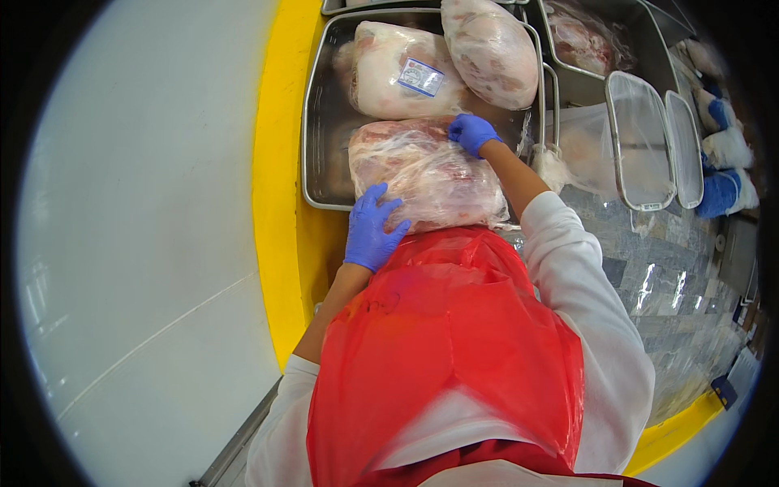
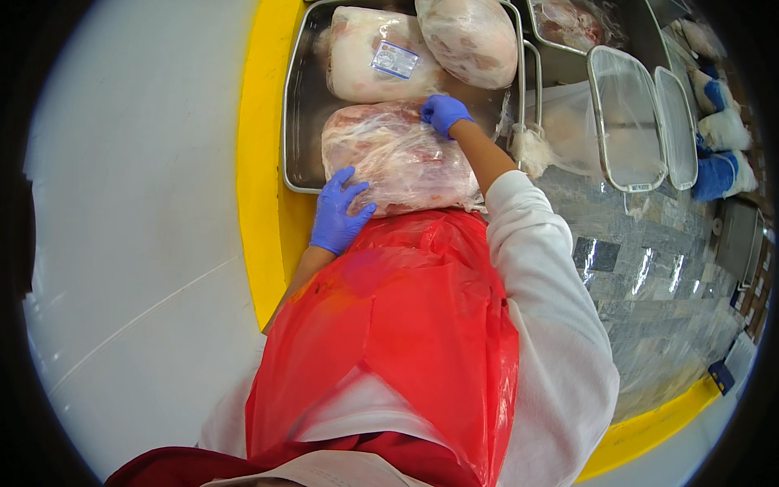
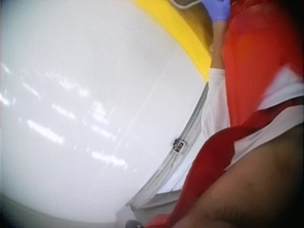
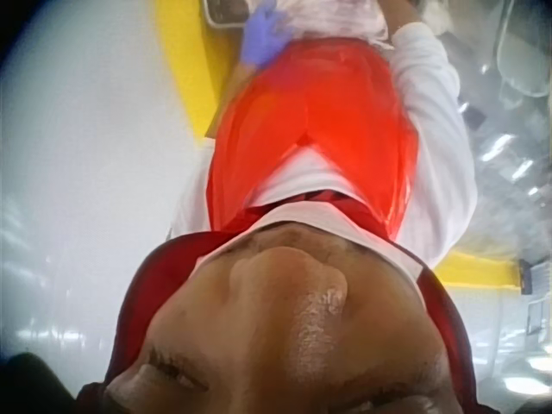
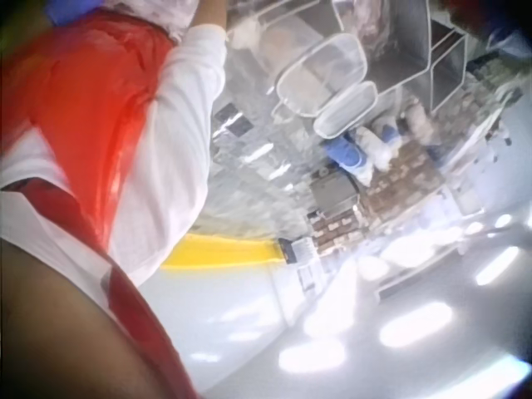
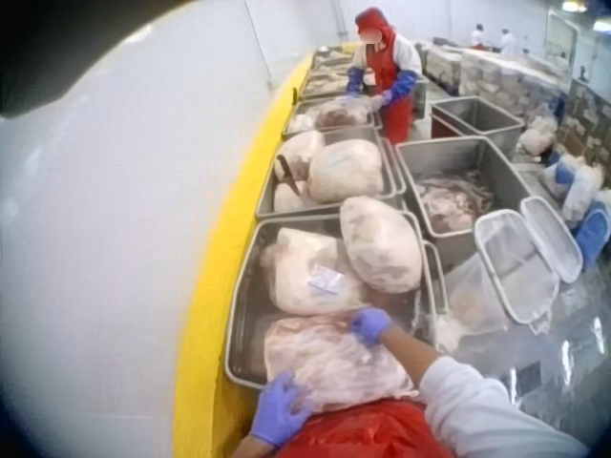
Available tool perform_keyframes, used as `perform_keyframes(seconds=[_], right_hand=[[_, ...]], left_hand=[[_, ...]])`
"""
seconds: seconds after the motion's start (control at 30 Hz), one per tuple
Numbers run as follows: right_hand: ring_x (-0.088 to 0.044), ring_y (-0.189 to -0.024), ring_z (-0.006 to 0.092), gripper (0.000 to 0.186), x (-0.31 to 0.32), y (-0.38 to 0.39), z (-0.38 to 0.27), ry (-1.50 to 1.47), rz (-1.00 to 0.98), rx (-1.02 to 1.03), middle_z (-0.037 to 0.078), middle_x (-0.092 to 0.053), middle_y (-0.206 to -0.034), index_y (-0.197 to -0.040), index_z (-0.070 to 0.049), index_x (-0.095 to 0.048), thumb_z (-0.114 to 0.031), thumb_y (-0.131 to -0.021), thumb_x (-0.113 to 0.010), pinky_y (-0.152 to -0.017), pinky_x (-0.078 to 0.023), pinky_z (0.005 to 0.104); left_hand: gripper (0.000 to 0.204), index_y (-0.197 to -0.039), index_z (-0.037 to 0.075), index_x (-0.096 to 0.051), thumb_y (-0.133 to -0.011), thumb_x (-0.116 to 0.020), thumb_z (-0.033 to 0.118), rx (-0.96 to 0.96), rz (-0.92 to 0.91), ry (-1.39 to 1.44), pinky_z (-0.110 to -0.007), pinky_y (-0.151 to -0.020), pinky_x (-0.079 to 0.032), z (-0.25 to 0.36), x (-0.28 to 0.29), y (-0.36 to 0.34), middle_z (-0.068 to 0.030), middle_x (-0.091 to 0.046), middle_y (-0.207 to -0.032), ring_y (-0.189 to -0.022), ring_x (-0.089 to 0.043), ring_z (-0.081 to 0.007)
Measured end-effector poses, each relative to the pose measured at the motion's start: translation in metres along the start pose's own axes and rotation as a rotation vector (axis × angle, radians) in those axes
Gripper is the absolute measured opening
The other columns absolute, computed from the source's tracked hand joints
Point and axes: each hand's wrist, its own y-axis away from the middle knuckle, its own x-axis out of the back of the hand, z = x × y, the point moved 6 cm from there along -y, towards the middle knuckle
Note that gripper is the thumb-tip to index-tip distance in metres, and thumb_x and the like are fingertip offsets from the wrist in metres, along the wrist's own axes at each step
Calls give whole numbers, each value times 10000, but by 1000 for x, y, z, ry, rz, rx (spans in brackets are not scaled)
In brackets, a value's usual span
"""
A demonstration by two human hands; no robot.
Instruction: The person handles vacuum-sealed meat packages in a stainless steel tray, removes one package, and uses a knife to cut open the plastic wrap. The person then begins trimming the meat with the knife.
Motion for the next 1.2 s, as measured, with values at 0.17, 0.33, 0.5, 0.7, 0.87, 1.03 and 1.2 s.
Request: perform_keyframes(seconds=[0.17, 0.33, 0.5, 0.7, 0.87, 1.03, 1.2], right_hand=[[-663, -963, 306, 447, 12, 26, -28, -43, 59, -2, 129, -706, -1014, -997, -91, -740, -474, -767, -726, -897, -506, 381], [-663, -990, 308, 511, 17, 29, -35, 3, -79, -177, 130, -699, -1084, -1069, -127, -738, -530, -757, -711, -903, -507, 385], [-677, -918, 320, 347, 11, 24, -38, 38, -71, -192, 139, -708, -1001, -966, -147, -760, -439, -788, -702, -850, -524, 402], [-666, -903, 316, 213, 8, 32, -41, 39, 134, -254, 115, -702, -967, -892, -151, -761, -336, -808, -697, -825, -521, 415], [-665, -890, 322, 185, 2, 27, -30, 70, 190, -238, 122, -699, -955, -882, -148, -757, -306, -808, -693, -805, -524, 425], [-678, -833, 323, 215, 12, 40, -16, -164, 181, -254, 159, -703, -913, -918, -107, -754, -281, -808, -694, -775, -530, 401], [-686, -815, 327, 277, 35, 91, 11, -318, 252, -327, 176, -705, -884, -898, -69, -746, -323, -794, -708, -778, -534, 386]], left_hand=[[401, -1129, 100, -676, -786, -732, 300, 81, -2, 53, -461, -1067, -347, -4, -1, 10, -179, -504, -1353, -1267, -452, -360], [381, -1143, 156, -675, -774, -740, 231, -7, 32, -53, -439, -1024, -384, 18, -6, -3, -126, -547, -1286, -1190, -496, -333], [355, -1130, 224, -682, -778, -693, 185, -282, -76, -244, -416, -921, -410, 43, -41, -36, -54, -599, -1174, -1054, -550, -276], [309, -1071, 255, -688, -788, -625, 149, -546, -128, -380, -393, -803, -421, 22, -69, -54, -14, -604, -1054, -887, -566, -232], [216, -947, 217, -669, -779, -578, 117, -815, -260, -416, -383, -742, -426, 36, -82, -68, -26, -593, -943, -799, -566, -235], [182, -953, 167, -625, -794, -556, 111, -904, -388, -510, -384, -731, -433, 34, -98, -71, -57, -587, -887, -783, -567, -253], [124, -936, 120, -599, -818, -580, 153, -746, -192, -296, -411, -741, -431, 23, -70, -78, -83, -576, -851, -791, -562, -290]])
